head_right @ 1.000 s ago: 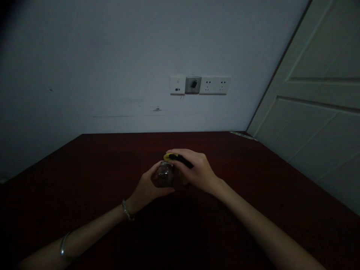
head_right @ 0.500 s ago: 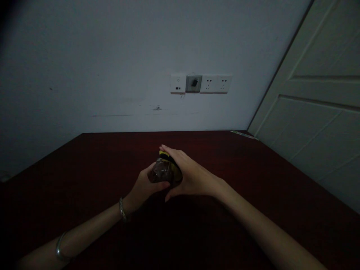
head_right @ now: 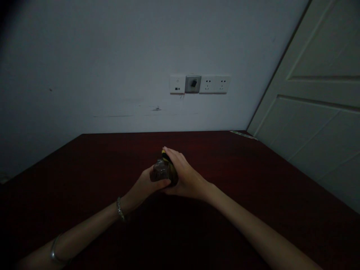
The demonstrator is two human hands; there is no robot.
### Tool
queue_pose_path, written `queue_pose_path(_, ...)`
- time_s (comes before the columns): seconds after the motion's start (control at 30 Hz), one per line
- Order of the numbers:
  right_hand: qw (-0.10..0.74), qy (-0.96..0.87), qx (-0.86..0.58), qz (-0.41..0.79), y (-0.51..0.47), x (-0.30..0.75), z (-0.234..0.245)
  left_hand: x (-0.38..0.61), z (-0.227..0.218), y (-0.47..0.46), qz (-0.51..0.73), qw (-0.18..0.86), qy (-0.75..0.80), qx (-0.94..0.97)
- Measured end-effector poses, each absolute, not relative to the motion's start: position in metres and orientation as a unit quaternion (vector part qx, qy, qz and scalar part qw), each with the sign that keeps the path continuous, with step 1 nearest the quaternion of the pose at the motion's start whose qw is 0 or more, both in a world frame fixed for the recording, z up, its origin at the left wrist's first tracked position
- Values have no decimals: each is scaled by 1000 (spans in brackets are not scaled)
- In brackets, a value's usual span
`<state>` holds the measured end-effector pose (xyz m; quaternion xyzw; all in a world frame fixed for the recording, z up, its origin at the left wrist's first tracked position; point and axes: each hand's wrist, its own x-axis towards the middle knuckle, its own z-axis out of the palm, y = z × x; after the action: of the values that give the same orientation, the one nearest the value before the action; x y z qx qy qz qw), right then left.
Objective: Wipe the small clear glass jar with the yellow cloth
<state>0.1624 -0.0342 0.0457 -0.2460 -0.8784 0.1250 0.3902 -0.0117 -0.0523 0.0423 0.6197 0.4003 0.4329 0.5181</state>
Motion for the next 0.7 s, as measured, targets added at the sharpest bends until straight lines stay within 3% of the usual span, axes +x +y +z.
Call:
queue_pose_path(0.23,446,-811,-303,228,-31,164,42,-14,36,-44,456,629,263,572)
queue_pose_path(0.47,475,-752,-321,325,-32,162,46,-23,31,-37,430,637,254,588)
queue_pose_path(0.7,457,-751,-330,344,-32,162,45,-20,23,-36,436,636,268,578)
